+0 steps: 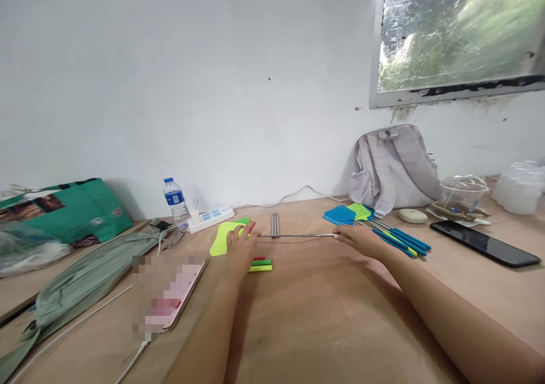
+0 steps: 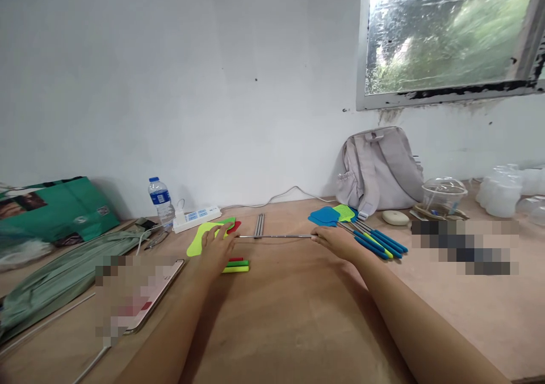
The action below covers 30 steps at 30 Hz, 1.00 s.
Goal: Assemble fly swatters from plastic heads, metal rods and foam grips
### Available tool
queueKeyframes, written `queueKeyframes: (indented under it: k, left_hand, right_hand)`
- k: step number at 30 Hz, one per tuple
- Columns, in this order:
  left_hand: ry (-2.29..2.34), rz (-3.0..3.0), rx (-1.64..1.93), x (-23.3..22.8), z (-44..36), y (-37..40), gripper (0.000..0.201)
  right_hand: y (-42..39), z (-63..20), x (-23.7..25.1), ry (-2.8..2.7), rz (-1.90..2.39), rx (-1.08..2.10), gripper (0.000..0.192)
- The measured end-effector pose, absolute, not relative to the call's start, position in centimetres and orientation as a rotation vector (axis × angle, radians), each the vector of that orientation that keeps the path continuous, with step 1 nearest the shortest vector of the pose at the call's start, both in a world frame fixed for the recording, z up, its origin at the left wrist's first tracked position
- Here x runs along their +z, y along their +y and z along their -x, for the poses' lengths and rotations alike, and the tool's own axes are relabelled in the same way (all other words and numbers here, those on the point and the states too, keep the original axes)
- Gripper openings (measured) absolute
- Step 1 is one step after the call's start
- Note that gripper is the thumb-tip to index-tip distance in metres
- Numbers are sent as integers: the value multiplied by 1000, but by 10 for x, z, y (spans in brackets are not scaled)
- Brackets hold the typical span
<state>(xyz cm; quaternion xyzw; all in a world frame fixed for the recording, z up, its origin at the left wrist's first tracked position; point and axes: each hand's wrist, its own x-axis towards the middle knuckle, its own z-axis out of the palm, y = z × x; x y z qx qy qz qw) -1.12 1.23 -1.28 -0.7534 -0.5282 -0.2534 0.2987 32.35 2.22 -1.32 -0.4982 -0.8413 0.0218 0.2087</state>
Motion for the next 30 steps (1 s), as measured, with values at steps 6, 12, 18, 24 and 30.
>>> queueKeyframes:
  k: [6, 12, 18, 24, 30]
  left_hand:
    - [-1148, 2204, -514, -14, -28, 4, 22]
    - [-1027, 2158, -428, -11, -39, -7, 16]
    - [-845, 2140, -366, 6, -19, -10, 13]
    - [-923, 2071, -360, 9, 9, -5, 18]
    - [-954, 2005, -397, 4, 35, -1, 15]
  right_hand:
    - [2, -298, -3, -2454, 1197, -93, 26]
    - [-15, -270, -5, -2432, 1261, -73, 16]
    - [-11, -257, -9, -2432, 1473, -155, 17]
    - [6, -283, -5, -2401, 1573, -424, 17]
    - [15, -316, -5, -2324, 1584, -709, 23]
